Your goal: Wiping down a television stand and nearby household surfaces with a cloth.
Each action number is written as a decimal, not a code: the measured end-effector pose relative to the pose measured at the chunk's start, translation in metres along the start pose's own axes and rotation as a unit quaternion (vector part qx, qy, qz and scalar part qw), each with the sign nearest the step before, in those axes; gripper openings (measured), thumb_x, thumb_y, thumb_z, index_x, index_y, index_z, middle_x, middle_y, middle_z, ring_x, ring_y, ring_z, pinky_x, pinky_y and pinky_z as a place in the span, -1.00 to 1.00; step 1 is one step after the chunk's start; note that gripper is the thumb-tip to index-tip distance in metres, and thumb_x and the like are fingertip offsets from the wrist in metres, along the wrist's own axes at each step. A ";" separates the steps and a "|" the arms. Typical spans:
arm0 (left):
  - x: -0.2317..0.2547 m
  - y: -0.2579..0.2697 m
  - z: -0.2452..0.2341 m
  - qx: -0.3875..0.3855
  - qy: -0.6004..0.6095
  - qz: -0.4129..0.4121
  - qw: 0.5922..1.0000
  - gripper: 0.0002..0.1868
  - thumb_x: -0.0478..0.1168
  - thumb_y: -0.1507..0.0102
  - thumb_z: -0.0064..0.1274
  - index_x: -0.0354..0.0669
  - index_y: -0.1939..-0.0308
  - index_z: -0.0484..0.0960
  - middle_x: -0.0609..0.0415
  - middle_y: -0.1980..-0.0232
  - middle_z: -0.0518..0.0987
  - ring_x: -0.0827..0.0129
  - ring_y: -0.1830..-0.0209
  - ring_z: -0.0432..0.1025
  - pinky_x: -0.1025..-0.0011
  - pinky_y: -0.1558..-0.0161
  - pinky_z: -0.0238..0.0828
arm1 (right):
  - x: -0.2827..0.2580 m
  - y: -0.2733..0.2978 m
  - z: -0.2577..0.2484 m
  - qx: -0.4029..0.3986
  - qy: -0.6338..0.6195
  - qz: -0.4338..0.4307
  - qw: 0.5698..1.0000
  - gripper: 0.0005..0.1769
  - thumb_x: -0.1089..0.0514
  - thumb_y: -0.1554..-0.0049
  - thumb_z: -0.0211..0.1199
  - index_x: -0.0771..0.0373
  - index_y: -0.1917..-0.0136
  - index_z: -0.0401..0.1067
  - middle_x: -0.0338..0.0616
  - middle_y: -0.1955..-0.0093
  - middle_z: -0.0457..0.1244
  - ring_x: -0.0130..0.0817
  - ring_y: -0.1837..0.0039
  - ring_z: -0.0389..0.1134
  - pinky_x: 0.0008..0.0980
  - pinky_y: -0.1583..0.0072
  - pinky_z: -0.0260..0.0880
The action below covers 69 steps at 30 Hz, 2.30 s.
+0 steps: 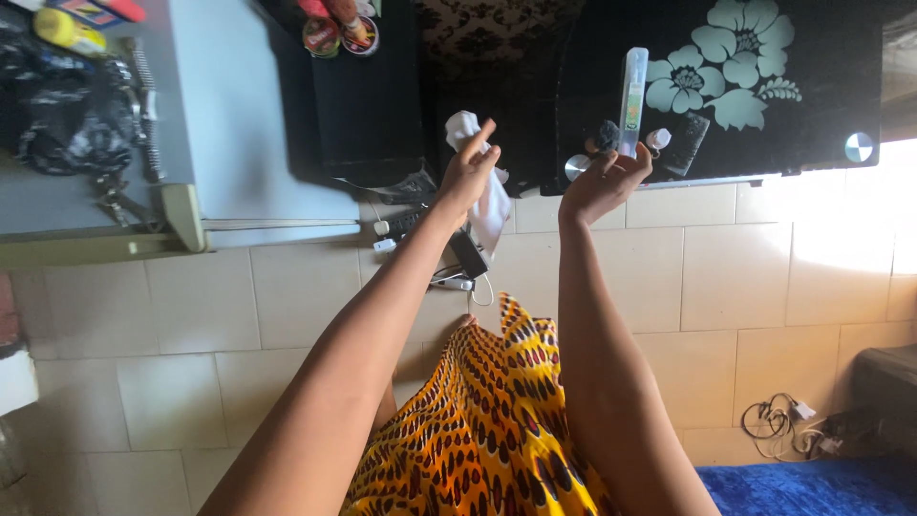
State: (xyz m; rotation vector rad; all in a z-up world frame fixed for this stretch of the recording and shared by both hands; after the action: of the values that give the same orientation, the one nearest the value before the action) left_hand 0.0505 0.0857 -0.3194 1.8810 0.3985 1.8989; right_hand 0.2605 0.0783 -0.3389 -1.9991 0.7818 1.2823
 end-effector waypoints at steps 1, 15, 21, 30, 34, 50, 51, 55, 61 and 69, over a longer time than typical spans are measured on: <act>0.005 0.003 -0.004 0.003 0.000 0.002 1.000 -0.36 0.08 -0.38 -0.04 0.41 -0.55 0.20 -0.13 -0.44 0.44 0.21 -0.38 0.43 0.20 -0.36 0.36 | -0.003 0.004 0.007 -0.001 -0.003 -0.001 1.000 -0.55 0.39 -0.29 0.08 0.25 -0.41 0.10 -0.15 0.01 0.33 -0.42 0.04 0.43 -0.42 0.01 0.43; 0.011 -0.013 -0.099 0.068 -0.002 0.088 0.994 0.10 0.48 -0.38 -0.30 -0.05 -0.65 -0.49 -0.11 -0.74 -0.29 0.03 -0.69 -0.21 0.10 -0.53 -0.13 | -0.063 0.074 0.112 -0.444 -0.104 0.031 0.890 -0.76 0.27 -0.19 0.17 0.35 -0.10 0.52 -0.15 0.05 0.40 -0.42 0.00 0.41 -0.42 -0.05 0.45; -0.094 -0.116 -0.188 0.317 -0.238 0.131 0.909 -0.24 0.05 -0.15 0.46 0.03 -0.33 0.42 -0.04 0.00 0.68 0.10 0.04 0.59 0.13 0.01 0.52 | -0.103 0.085 0.121 -0.257 -0.265 0.227 0.901 -0.82 0.24 -0.27 0.10 0.35 0.00 0.50 -0.19 0.13 0.34 -0.42 0.08 0.33 -0.44 0.01 0.40; -0.020 -0.144 -0.234 0.227 -0.282 0.020 0.932 -0.09 0.13 0.02 0.43 0.20 -0.41 0.48 -0.11 0.05 0.67 0.05 0.01 0.58 0.16 -0.09 0.51 | -0.087 0.136 0.172 -0.294 -0.167 0.264 0.903 -0.76 0.25 -0.23 0.08 0.29 0.00 0.57 -0.13 0.11 0.38 -0.42 0.09 0.39 -0.45 0.02 0.41; -0.043 -0.206 -0.245 0.315 -0.346 0.111 0.877 0.02 0.10 0.16 0.53 0.13 -0.38 0.49 -0.26 0.05 0.61 -0.15 0.06 0.52 0.06 0.09 0.46 | -0.079 0.145 0.178 -0.261 -0.135 0.294 0.910 -0.79 0.21 -0.25 0.09 0.27 0.00 0.55 -0.15 0.11 0.38 -0.42 0.12 0.37 -0.42 0.05 0.43; -0.005 -0.209 -0.225 0.306 -0.320 0.252 0.861 -0.65 0.06 -0.10 0.35 -0.16 0.38 0.73 -0.07 0.37 0.69 0.09 0.28 0.61 0.15 0.16 0.51 | -0.087 0.151 0.194 -0.272 -0.112 0.281 0.913 -0.78 0.23 -0.25 0.09 0.32 -0.04 0.54 -0.17 0.12 0.38 -0.47 0.12 0.36 -0.45 0.06 0.41; 0.001 -0.199 -0.222 0.255 -0.258 0.252 0.897 -0.64 0.05 -0.18 0.29 -0.19 0.37 0.68 -0.04 0.33 0.71 0.18 0.30 0.65 0.22 0.13 0.55 | -0.097 0.148 0.193 -0.277 -0.125 0.268 0.914 -0.78 0.25 -0.26 0.10 0.35 -0.04 0.54 -0.14 0.11 0.37 -0.47 0.12 0.36 -0.45 0.06 0.41; 0.014 -0.175 -0.199 0.229 -0.171 0.288 0.914 -0.66 0.00 -0.18 0.24 -0.22 0.21 0.63 -0.05 0.28 0.71 0.17 0.29 0.62 0.24 0.26 0.52 | -0.125 0.128 0.187 -0.299 -0.168 0.239 0.908 -0.69 0.27 -0.25 -0.03 0.35 -0.05 0.54 -0.12 0.10 0.40 -0.45 0.15 0.38 -0.45 0.09 0.43; 0.080 -0.126 -0.176 -0.017 -0.047 0.253 0.966 -0.66 -0.02 -0.28 0.08 -0.18 0.02 0.52 0.13 0.34 0.64 0.50 0.37 0.56 0.45 0.38 0.47 | -0.174 0.095 0.153 -0.288 -0.221 0.172 0.916 -0.70 0.32 -0.20 0.00 0.36 -0.04 0.55 -0.14 0.10 0.39 -0.44 0.15 0.36 -0.46 0.10 0.39; 0.246 0.053 -0.128 -0.124 -0.030 0.303 0.945 -0.71 -0.07 -0.43 -0.08 -0.23 -0.03 0.53 0.19 0.37 0.41 0.46 0.45 0.28 0.37 0.42 0.22 | -0.321 0.028 0.060 -0.318 -0.334 0.013 0.887 -0.71 0.10 -0.35 0.26 0.42 -0.11 0.53 -0.19 0.03 0.38 -0.54 0.02 0.32 -0.53 -0.03 0.33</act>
State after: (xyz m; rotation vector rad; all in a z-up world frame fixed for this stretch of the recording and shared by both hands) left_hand -0.0775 0.1739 -0.0837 2.0229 -0.4800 2.1179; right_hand 0.0939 0.1535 -0.0668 -1.7629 0.0398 2.2750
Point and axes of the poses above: each hand's wrist, its own y-axis away from the middle knuckle, its own z-axis out of the palm, x = y × z, the point moved 1 cm from there along -y, towards the middle knuckle
